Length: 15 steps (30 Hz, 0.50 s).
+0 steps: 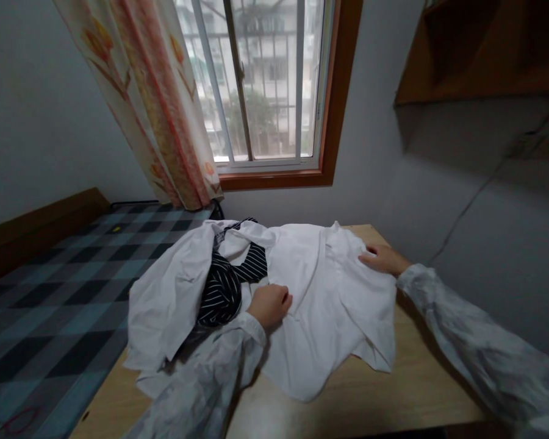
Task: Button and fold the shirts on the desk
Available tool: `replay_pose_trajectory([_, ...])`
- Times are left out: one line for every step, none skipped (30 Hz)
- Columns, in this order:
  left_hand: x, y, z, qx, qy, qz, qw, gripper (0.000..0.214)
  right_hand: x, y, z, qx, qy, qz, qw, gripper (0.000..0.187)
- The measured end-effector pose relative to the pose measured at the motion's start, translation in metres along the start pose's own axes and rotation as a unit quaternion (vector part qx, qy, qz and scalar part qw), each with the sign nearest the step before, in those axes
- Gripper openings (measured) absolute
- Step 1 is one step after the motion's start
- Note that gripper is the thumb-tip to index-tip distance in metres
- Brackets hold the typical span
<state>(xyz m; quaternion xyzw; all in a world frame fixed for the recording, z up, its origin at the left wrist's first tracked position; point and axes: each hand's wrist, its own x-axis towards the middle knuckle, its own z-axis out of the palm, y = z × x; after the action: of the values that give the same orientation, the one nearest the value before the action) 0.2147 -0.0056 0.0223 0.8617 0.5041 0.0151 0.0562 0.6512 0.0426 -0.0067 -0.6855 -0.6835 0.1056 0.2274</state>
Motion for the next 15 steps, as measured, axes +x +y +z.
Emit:
replay_pose_trajectory([0.002, 0.001, 0.003, -0.017, -0.016, 0.008, 1.000, 0.033, -0.006, 0.005, 0.002, -0.032, -0.019, 0.007, 0.999, 0.031])
replay_pose_trajectory([0.004, 0.000, 0.002, -0.037, -0.023, 0.013, 0.999, 0.032, -0.011, 0.007, 0.003, -0.060, -0.041, 0.010, 0.997, 0.031])
replay_pose_trajectory([0.008, -0.001, 0.000, -0.057, -0.020, 0.013, 0.998, 0.033, -0.014, 0.009, 0.003, -0.090, -0.059, 0.012, 0.994, 0.031])
replay_pose_trajectory([0.014, -0.003, -0.005, -0.073, -0.004, 0.014, 0.997, 0.035, -0.014, 0.008, 0.004, -0.124, -0.065, 0.011, 0.990, 0.031])
replay_pose_trajectory([0.021, -0.005, -0.011, -0.082, 0.025, 0.020, 0.996, 0.037, -0.012, 0.006, 0.004, -0.154, -0.061, 0.005, 0.986, 0.031])
replay_pose_trajectory([0.030, -0.007, -0.018, -0.085, 0.067, 0.028, 0.994, 0.039, -0.009, 0.003, 0.004, -0.175, -0.045, -0.006, 0.984, 0.032])
replay_pose_trajectory([0.039, -0.009, -0.023, -0.079, 0.116, 0.046, 0.989, 0.039, -0.004, -0.002, 0.004, -0.187, -0.019, -0.019, 0.982, 0.037])
replay_pose_trajectory([0.048, -0.011, -0.027, -0.069, 0.162, 0.067, 0.982, 0.039, 0.002, -0.008, 0.006, -0.190, 0.014, -0.032, 0.981, 0.043])
replay_pose_trajectory([0.057, -0.011, -0.028, -0.059, 0.191, 0.081, 0.977, 0.044, 0.009, -0.015, 0.008, -0.187, 0.048, -0.038, 0.980, 0.050])
replay_pose_trajectory([0.065, -0.012, -0.026, -0.048, 0.197, 0.093, 0.975, 0.052, 0.015, -0.023, 0.010, -0.178, 0.079, -0.037, 0.980, 0.056])
replay_pose_trajectory([0.072, -0.011, -0.022, -0.039, 0.184, 0.099, 0.977, 0.061, 0.021, -0.031, 0.014, -0.165, 0.103, -0.030, 0.980, 0.059])
replay_pose_trajectory([0.077, -0.010, -0.016, -0.028, 0.157, 0.100, 0.982, 0.067, 0.026, -0.039, 0.019, -0.153, 0.118, -0.020, 0.981, 0.060])
replay_pose_trajectory([0.080, -0.008, -0.008, -0.015, 0.125, 0.098, 0.987, 0.070, 0.030, -0.047, 0.024, -0.144, 0.120, -0.010, 0.982, 0.061])
replay_pose_trajectory([0.081, -0.006, 0.000, -0.002, 0.096, 0.093, 0.991, 0.067, 0.033, -0.053, 0.029, -0.141, 0.110, 0.001, 0.984, 0.062])
replay_pose_trajectory([0.081, -0.004, 0.008, 0.011, 0.074, 0.087, 0.993, 0.058, 0.034, -0.058, 0.035, -0.145, 0.092, 0.009, 0.985, 0.064])
